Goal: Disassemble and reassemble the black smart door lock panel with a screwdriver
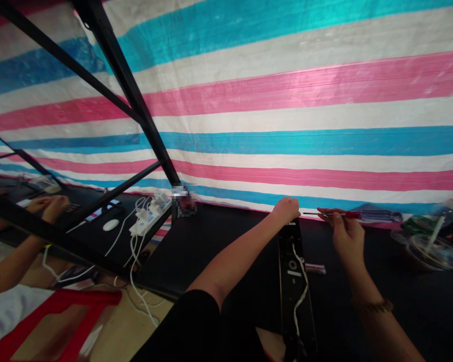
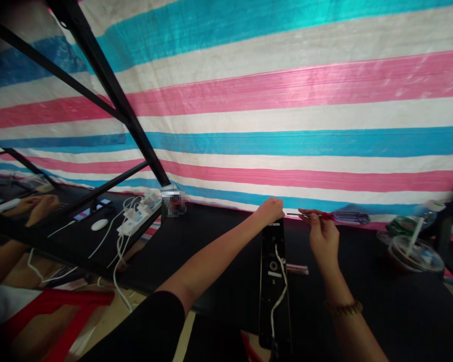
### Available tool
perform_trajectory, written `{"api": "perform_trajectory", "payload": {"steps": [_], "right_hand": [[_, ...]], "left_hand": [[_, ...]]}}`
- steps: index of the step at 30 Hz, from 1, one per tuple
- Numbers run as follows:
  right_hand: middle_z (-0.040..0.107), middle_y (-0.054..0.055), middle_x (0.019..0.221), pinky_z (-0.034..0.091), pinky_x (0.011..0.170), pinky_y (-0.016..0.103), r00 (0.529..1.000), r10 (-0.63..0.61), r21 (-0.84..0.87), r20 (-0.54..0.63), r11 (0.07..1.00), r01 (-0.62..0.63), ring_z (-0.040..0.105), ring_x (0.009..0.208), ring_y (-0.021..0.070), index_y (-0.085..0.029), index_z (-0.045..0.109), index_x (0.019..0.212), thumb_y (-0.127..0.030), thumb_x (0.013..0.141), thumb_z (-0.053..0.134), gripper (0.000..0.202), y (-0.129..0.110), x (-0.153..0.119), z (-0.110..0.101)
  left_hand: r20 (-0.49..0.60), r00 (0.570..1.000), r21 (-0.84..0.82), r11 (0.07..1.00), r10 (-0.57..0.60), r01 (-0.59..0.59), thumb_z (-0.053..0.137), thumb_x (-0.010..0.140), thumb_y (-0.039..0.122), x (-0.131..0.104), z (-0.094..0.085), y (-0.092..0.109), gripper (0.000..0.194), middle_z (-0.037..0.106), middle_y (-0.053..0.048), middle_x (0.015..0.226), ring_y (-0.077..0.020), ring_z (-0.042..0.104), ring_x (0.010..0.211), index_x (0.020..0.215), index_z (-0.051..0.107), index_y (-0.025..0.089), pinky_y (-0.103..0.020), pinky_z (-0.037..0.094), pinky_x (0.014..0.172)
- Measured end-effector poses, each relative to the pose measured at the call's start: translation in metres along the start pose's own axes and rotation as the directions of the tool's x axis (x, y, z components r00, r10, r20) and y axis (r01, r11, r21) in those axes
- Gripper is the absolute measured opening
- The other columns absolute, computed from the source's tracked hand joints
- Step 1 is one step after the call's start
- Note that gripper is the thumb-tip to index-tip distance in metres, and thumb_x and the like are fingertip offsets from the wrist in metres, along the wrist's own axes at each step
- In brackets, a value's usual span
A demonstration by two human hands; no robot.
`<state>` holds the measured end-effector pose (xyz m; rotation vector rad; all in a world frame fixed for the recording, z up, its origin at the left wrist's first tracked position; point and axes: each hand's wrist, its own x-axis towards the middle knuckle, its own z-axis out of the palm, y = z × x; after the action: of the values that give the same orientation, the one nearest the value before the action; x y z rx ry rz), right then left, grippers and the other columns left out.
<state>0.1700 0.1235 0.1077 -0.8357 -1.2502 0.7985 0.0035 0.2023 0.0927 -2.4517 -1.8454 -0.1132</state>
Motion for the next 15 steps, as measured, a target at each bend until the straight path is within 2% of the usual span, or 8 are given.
{"api": "perform_trajectory", "payload": {"steps": [6, 12, 15], "right_hand": [[0.076, 0.011, 0.095, 0.06, 0.092, 0.051, 0.997, 0.069, -0.031, -0.034, 0.997, -0.07, 0.075, 0.083, 0.0246, -0.015, 0.071, 0.093, -0.052, 0.087, 0.067, 0.037, 0.009, -0.012, -0.014], [0.075, 0.01, 0.088, 0.061, 0.087, 0.049, 0.979, 0.139, -0.06, -0.146, 0.987, -0.149, 0.074, 0.079, 0.0257, -0.015, 0.069, 0.089, -0.058, 0.079, 0.072, 0.044, 0.024, -0.029, -0.036], [0.075, 0.011, 0.086, 0.061, 0.086, 0.05, 0.972, 0.182, -0.1, -0.145, 0.975, -0.198, 0.074, 0.078, 0.0269, -0.013, 0.07, 0.089, -0.061, 0.078, 0.07, 0.049, 0.034, -0.041, -0.048]], "left_hand": [[-0.015, 0.998, 0.02, 0.998, 0.057, -0.057, 0.062, 0.096, 0.036, -0.009, -0.009, -0.003, 0.035, 0.064, -0.01, 0.122, -0.0229, 0.066, 0.105, 0.124, 0.06, 0.016, -0.044, 0.057, 0.088], [-0.033, 0.988, 0.005, 0.988, 0.153, -0.153, 0.052, 0.096, 0.021, -0.018, -0.014, -0.008, 0.026, 0.067, -0.016, 0.112, -0.0255, 0.064, 0.108, 0.118, 0.06, 0.01, -0.034, 0.054, 0.089], [-0.009, 0.984, 0.005, 0.984, 0.178, -0.178, 0.052, 0.094, 0.018, -0.015, -0.017, -0.01, 0.024, 0.069, -0.017, 0.107, -0.0258, 0.067, 0.103, 0.114, 0.062, 0.009, -0.033, 0.055, 0.085]]}}
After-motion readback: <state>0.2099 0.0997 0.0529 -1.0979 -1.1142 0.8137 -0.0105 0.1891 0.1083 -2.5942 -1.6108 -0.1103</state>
